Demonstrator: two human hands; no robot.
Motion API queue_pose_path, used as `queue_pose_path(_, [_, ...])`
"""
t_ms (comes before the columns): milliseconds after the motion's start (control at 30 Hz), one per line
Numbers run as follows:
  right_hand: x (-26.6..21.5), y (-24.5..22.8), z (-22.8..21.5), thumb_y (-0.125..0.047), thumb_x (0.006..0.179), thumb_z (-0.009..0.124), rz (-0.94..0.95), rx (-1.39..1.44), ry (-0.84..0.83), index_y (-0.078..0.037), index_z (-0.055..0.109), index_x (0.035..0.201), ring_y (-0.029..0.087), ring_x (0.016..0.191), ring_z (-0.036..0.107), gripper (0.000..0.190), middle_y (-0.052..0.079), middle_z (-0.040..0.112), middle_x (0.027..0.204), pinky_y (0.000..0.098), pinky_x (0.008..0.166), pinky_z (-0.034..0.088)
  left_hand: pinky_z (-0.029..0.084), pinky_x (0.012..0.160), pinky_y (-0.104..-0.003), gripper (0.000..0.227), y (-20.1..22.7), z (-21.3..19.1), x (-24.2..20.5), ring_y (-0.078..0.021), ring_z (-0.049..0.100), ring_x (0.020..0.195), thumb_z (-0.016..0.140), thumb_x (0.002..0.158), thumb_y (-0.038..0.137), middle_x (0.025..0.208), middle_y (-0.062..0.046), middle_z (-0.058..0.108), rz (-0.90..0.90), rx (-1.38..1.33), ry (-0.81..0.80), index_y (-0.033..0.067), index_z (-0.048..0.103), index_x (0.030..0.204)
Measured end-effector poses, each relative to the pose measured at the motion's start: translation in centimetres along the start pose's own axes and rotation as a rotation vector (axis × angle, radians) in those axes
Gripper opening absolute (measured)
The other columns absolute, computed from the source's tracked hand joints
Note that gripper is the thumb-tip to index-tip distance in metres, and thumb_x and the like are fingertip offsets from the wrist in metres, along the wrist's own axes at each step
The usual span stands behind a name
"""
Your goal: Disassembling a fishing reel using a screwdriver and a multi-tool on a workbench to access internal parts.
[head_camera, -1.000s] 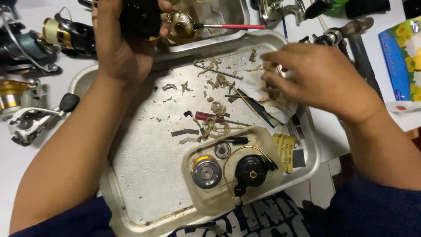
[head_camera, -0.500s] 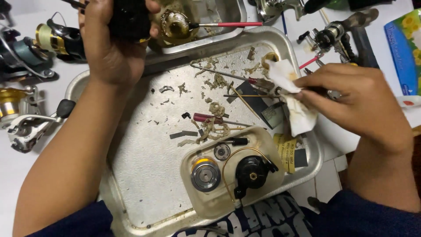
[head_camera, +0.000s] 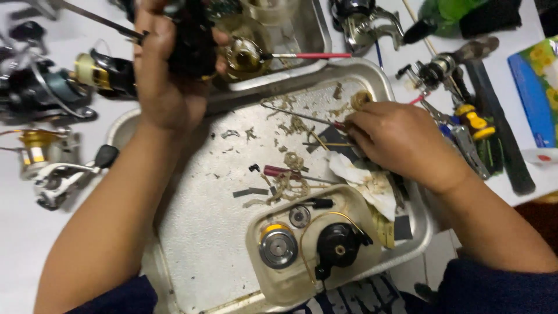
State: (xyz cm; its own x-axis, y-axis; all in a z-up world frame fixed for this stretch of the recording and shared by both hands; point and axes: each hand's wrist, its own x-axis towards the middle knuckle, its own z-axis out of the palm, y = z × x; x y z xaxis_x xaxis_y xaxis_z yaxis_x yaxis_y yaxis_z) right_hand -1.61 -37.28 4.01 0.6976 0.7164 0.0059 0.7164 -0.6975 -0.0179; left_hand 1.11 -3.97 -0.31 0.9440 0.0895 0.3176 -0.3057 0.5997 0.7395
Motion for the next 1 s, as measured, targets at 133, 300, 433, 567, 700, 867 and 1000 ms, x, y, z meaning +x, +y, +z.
queue_pose_path(133, [0.8,0.3,0.9,-0.030,0.097,0.065,0.028,-0.068,-0.062,-0.015,0.073,0.095,0.032,0.077,0.070,0.017,0.003,0.072,0.085,0.0505,0.051,0.054,0.059,0.066,-0.032,0.064,0.2,0.2,0.4,-0.0308,0.071,0.096,0.071,0.095,0.039,0.147,-0.028,0.057,-0.021,-0.066,0.006,0.0103,0.045,0.146])
queue_pose_path(300, [0.9,0.6,1.2,-0.031,0.089,0.063,0.102,-0.145,-0.102,-0.016,0.071,0.094,0.023,0.068,0.071,0.018,-0.001,0.072,0.091,0.0403,0.040,0.056,0.060,0.072,-0.033,0.055,0.3,0.3,0.3,-0.0307,0.066,0.102,0.063,0.102,0.044,0.152,-0.030,0.046,-0.088,-0.158,-0.103,0.0128,0.047,0.144])
queue_pose_path(433, [-0.2,1.3,-2.3,-0.032,0.084,0.065,0.119,-0.054,-0.001,-0.016,0.070,0.117,0.028,0.073,0.070,0.037,0.003,0.071,0.100,0.0462,0.047,0.057,0.058,0.071,-0.032,0.058,0.4,0.4,0.4,-0.0291,0.066,0.100,0.060,0.102,0.048,0.154,-0.034,0.043,-0.072,-0.148,-0.115,0.0123,0.044,0.144])
queue_pose_path(567, [-1.1,1.9,-4.8,-0.024,0.091,0.058,0.234,0.245,0.073,-0.007,0.071,0.112,0.022,0.085,0.073,0.030,0.007,0.077,0.100,0.0369,0.077,0.057,0.059,0.070,-0.028,0.069,0.0,0.3,0.6,-0.0269,0.068,0.095,0.075,0.093,0.039,0.153,-0.032,0.044,-0.107,-0.217,-0.098,0.0083,0.040,0.145])
queue_pose_path(700, [-0.2,0.0,-6.5,-0.012,0.098,0.045,0.359,0.458,0.231,-0.001,0.070,0.115,0.019,0.063,0.061,0.032,0.008,0.071,0.082,0.0344,0.060,0.044,0.063,0.072,-0.025,0.105,0.1,0.4,1.0,-0.0230,0.070,0.094,0.092,0.076,0.024,0.155,-0.034,0.042,-0.121,-0.189,-0.073,0.0100,0.027,0.158])
queue_pose_path(867, [2.2,-1.2,-5.4,-0.018,0.101,0.055,0.143,0.444,0.376,0.004,0.070,0.123,0.012,0.044,0.047,0.034,0.007,0.064,0.066,0.0268,0.038,0.036,0.058,0.102,-0.032,0.098,0.8,1.5,0.2,-0.0180,0.065,0.102,0.086,0.076,0.009,0.153,-0.023,0.048,-0.110,0.009,-0.086,0.0079,0.032,0.158])
queue_pose_path(1000, [3.0,-1.9,-4.7,-0.011,0.096,0.066,0.011,0.402,0.418,0.002,0.073,0.124,0.009,0.047,0.059,0.032,0.009,0.077,0.082,0.0236,0.041,0.048,0.052,0.114,-0.040,0.090,1.5,2.2,-0.3,-0.0202,0.062,0.115,0.084,0.083,0.020,0.152,-0.017,0.052,-0.046,0.189,-0.156,0.0098,0.035,0.157])
